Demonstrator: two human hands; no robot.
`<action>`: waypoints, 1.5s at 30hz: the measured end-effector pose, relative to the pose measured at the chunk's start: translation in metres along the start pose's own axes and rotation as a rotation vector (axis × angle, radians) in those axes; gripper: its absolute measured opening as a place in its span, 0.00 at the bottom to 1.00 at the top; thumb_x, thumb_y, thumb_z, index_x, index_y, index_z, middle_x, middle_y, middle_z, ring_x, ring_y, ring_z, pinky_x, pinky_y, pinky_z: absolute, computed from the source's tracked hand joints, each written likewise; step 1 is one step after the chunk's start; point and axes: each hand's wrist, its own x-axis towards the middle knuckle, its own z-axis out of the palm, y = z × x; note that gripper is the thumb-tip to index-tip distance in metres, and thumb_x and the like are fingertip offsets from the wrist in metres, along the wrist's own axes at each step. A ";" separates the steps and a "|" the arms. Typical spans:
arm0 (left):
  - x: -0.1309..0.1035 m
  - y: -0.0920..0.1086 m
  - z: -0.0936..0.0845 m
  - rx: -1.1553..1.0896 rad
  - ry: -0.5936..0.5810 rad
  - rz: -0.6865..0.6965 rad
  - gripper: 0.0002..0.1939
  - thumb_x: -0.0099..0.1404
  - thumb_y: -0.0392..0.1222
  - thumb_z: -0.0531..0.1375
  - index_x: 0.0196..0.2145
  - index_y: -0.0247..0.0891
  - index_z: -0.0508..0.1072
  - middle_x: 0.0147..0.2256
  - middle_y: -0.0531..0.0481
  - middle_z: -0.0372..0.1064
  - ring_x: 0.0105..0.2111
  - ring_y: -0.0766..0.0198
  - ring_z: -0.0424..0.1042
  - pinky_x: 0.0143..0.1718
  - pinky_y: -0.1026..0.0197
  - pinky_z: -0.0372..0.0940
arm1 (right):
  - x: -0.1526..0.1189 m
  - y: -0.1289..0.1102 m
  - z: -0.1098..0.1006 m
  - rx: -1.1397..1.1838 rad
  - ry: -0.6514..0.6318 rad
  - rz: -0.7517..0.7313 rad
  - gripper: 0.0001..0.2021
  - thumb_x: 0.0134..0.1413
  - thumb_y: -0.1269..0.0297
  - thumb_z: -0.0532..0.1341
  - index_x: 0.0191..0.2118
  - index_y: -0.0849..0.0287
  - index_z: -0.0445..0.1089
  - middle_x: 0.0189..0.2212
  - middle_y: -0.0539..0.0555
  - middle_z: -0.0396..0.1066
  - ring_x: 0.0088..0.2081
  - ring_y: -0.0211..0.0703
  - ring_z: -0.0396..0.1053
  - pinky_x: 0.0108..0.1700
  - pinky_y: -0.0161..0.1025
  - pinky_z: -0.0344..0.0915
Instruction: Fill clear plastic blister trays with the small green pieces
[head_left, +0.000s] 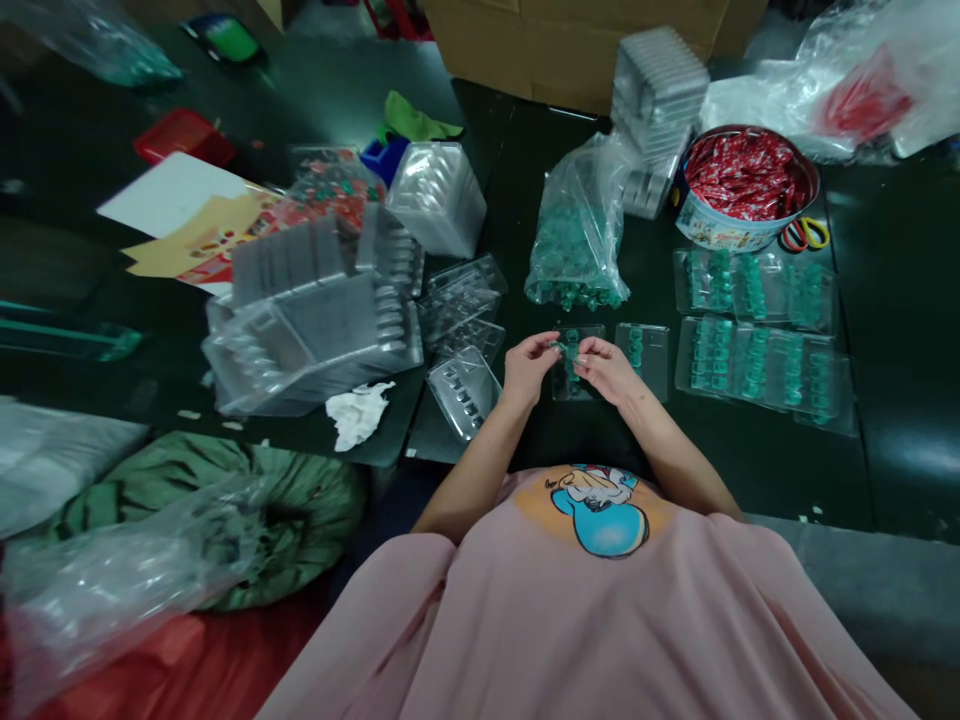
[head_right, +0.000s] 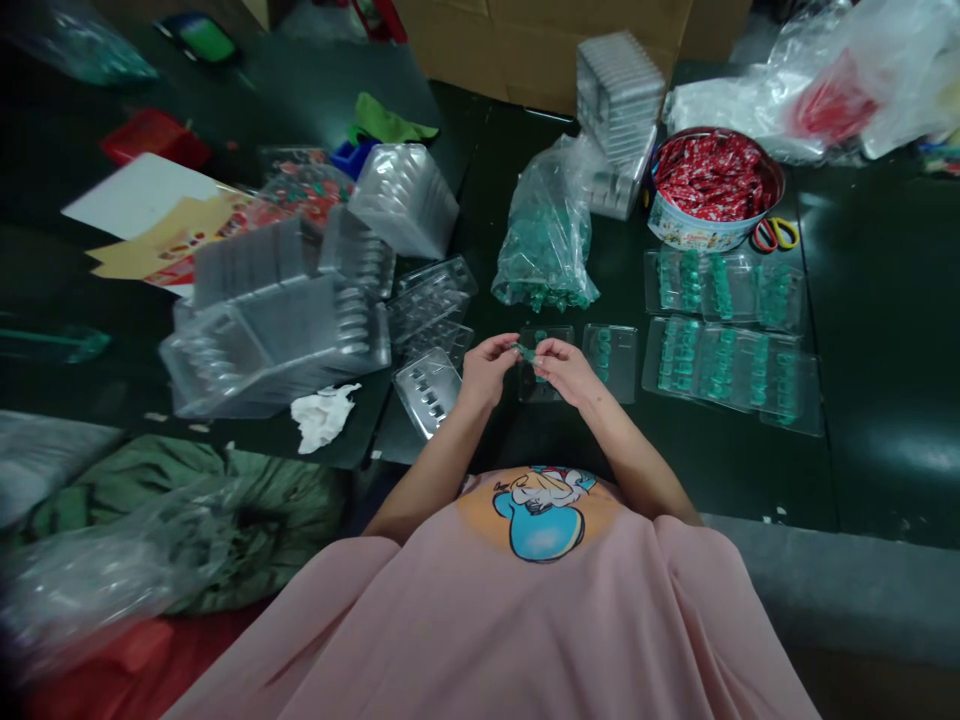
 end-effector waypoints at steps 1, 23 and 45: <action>0.003 -0.002 -0.003 0.003 0.029 -0.008 0.15 0.46 0.38 0.67 0.34 0.35 0.80 0.26 0.54 0.72 0.27 0.69 0.69 0.35 0.64 0.65 | -0.002 -0.001 0.001 0.000 -0.009 0.007 0.18 0.31 0.62 0.75 0.27 0.58 0.66 0.22 0.43 0.63 0.24 0.29 0.61 0.31 0.31 0.62; -0.040 -0.015 -0.027 0.237 -0.164 -0.071 0.13 0.55 0.40 0.64 0.40 0.38 0.79 0.38 0.48 0.74 0.32 0.67 0.69 0.36 0.63 0.62 | -0.015 -0.031 -0.028 0.000 0.020 -0.105 0.14 0.38 0.63 0.73 0.28 0.56 0.67 0.26 0.44 0.63 0.27 0.29 0.62 0.33 0.30 0.64; -0.044 -0.013 -0.028 0.339 -0.321 -0.020 0.10 0.56 0.39 0.66 0.38 0.38 0.79 0.39 0.47 0.75 0.35 0.64 0.72 0.41 0.60 0.66 | -0.012 -0.027 -0.035 -0.007 0.043 -0.106 0.15 0.40 0.62 0.73 0.30 0.55 0.66 0.25 0.43 0.62 0.27 0.30 0.61 0.32 0.31 0.63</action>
